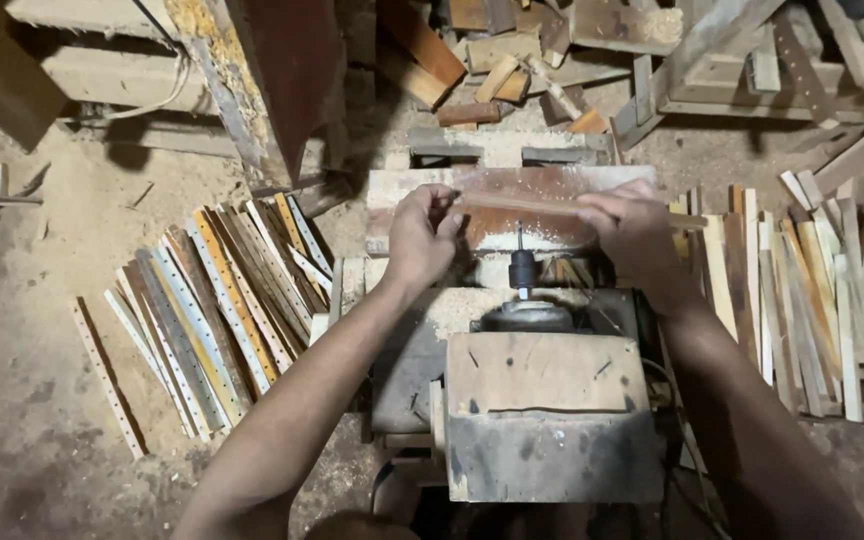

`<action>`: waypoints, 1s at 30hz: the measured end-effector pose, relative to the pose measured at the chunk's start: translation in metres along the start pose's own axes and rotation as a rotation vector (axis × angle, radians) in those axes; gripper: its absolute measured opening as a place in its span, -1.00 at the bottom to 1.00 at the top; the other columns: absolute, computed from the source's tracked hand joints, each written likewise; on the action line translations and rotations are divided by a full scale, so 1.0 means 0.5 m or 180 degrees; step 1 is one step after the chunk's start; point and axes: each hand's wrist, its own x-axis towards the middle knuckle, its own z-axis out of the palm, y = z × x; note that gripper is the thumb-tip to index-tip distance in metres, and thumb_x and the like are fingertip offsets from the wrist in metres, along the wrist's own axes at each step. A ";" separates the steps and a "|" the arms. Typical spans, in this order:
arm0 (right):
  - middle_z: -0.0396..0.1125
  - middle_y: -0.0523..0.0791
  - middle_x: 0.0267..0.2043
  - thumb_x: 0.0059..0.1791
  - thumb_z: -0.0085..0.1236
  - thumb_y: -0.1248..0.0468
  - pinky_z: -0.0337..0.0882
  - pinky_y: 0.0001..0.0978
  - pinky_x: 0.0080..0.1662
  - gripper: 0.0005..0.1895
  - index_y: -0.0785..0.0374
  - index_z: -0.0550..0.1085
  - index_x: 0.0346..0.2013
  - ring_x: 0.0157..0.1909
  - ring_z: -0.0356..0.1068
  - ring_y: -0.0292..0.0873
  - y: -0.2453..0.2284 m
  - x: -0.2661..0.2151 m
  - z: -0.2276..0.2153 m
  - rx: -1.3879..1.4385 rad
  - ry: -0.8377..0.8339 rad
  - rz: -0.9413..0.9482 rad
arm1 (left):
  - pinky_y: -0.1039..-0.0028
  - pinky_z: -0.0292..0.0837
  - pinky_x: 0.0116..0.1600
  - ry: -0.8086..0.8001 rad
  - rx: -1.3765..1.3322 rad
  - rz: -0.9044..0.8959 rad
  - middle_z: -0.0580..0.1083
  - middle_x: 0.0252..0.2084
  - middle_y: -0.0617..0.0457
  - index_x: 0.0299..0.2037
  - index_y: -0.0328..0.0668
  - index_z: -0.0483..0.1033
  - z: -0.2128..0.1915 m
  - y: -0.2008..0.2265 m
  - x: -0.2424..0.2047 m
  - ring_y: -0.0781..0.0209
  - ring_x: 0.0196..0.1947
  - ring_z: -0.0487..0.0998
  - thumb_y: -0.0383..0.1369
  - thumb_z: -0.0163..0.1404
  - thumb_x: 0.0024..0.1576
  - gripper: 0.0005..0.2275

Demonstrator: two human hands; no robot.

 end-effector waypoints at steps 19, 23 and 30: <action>0.51 -0.29 -0.34 -0.20 0.54 -0.05 0.17 -0.17 0.09 -0.65 -0.05 0.66 -0.21 -0.06 0.44 -0.15 0.045 -0.017 0.114 -0.0606 0.0280 0.0003 | 0.28 0.37 0.11 -0.0378 0.0814 0.1511 0.53 -0.21 0.06 -0.09 0.04 0.63 0.107 -0.084 0.047 0.02 -0.08 0.48 -0.28 0.10 0.21 -0.87; 0.50 -0.28 -0.37 -0.20 0.56 -0.04 0.18 -0.27 0.09 -0.66 -0.04 0.65 -0.26 -0.08 0.42 -0.17 0.020 -0.007 0.090 -0.0338 0.0239 0.0123 | 0.30 0.34 0.12 -0.0379 0.0868 0.1480 0.55 -0.19 0.08 -0.05 0.02 0.60 0.120 -0.092 0.045 0.04 -0.05 0.50 -0.35 0.12 0.17 -0.83; 0.49 -0.35 -0.36 -0.15 0.55 -0.03 0.14 -0.35 0.11 -0.70 -0.04 0.65 -0.26 -0.05 0.40 -0.27 0.022 -0.002 0.070 -0.0038 0.0086 0.0297 | 0.31 0.33 0.06 -0.0281 0.0845 0.1535 0.58 -0.25 0.10 -0.13 0.01 0.60 0.134 -0.099 0.049 0.05 -0.09 0.52 -0.34 0.16 0.12 -0.86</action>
